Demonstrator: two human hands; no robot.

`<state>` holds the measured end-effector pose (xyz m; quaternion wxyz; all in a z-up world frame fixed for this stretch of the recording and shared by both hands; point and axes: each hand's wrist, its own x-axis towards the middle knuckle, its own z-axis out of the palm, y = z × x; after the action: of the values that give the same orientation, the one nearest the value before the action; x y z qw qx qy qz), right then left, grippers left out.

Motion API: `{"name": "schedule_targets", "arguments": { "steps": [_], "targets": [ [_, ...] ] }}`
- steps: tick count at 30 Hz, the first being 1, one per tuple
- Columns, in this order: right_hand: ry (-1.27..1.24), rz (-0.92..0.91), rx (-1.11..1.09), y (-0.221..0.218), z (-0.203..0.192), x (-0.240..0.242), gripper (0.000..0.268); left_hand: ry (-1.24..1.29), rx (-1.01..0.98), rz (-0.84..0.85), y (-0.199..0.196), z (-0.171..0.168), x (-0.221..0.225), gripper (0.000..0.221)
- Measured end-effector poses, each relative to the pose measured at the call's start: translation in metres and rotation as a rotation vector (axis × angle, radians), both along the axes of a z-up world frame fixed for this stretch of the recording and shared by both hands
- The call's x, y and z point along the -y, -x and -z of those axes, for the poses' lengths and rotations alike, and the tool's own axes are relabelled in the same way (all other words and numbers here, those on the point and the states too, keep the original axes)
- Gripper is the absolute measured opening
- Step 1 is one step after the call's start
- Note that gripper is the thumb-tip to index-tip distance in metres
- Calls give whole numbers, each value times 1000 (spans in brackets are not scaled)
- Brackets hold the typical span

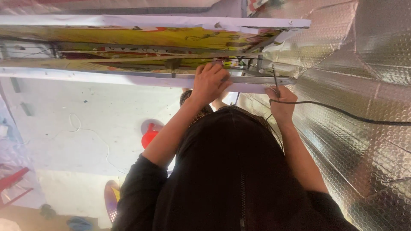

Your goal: Assembling an illuminated sign by soldering components and securing the frame with tools.

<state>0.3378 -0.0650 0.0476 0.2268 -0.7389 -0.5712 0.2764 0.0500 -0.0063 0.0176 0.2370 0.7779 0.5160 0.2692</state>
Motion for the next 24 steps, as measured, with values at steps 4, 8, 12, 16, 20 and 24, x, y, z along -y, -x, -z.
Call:
{"name": "schedule_targets", "arguments": {
  "steps": [4, 8, 12, 16, 20, 24],
  "targets": [
    [-12, 6, 17, 6, -8, -7, 21, -69, -25, 11, -15, 9, -1, 29],
    [-66, -6, -17, 1, -4, -10, 25, -61, -20, -20, -25, 23, 0, 24],
    [-88, 33, -52, 3, -5, -9, 25, 4, 32, -24, -24, 26, 0, 22],
    [-110, 0, -44, -4, 4, -8, 27, 55, 112, -65, -28, 32, -1, 27],
    [-85, -50, -53, -8, 1, -10, 35, 16, 59, -118, -22, 33, 7, 30],
    [-36, -43, 13, -15, 8, -7, 29, -171, 214, -305, 50, 10, 21, 23]
  ]
}}
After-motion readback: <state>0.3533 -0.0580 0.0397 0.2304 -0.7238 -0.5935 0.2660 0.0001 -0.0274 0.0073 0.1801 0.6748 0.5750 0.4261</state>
